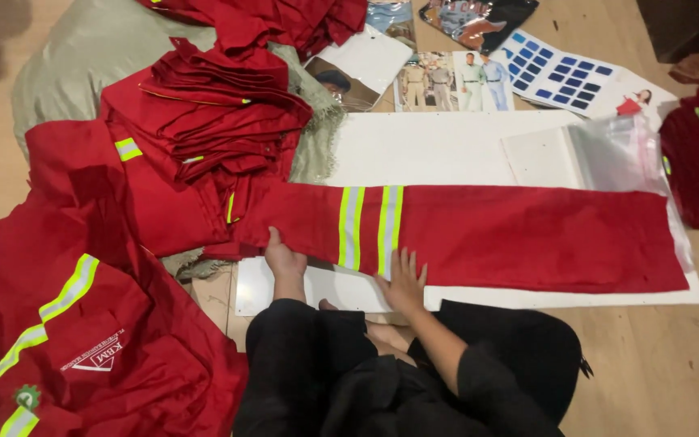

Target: Folding a pair of red work pants with reflective stripes into a neat square and trimming loose threads.

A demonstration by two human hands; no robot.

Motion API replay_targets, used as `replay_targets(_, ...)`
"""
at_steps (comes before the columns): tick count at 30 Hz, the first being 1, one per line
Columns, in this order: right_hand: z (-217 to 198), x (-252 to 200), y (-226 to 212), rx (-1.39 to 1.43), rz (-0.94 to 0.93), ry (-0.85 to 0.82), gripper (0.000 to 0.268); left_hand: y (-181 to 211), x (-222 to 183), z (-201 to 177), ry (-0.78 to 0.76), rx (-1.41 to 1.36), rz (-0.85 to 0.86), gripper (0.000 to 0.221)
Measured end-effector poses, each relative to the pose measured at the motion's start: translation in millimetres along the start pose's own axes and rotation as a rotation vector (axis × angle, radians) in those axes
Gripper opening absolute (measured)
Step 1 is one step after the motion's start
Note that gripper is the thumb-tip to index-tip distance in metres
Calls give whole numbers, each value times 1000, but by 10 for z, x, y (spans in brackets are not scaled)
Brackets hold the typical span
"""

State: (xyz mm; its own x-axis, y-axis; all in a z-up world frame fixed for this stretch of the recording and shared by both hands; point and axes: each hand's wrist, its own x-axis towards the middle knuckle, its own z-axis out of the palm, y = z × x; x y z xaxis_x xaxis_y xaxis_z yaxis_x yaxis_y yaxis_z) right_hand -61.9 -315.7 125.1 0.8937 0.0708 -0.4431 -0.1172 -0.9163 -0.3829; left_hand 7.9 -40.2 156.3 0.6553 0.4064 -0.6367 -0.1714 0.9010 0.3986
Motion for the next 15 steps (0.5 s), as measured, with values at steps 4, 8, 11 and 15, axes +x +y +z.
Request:
replay_targets(4, -6, -489, -58, -36, -55, -64, 98, 33, 77, 2, -36, 3, 63, 37)
replay_targets(8, 10, -422, -132, 12, -135, -9, 96, 8, -434, 465, -56, 37, 165, 31)
replay_targets(11, 79, -305, -201, 212, -127, 96, 100, -512, -1019, 897, -216, 536, 263, 44)
replay_targets(15, 570, 98, 84, 725, 25, 334, 81, -1297, -2632, 1661, -1430, 861, 343, 89)
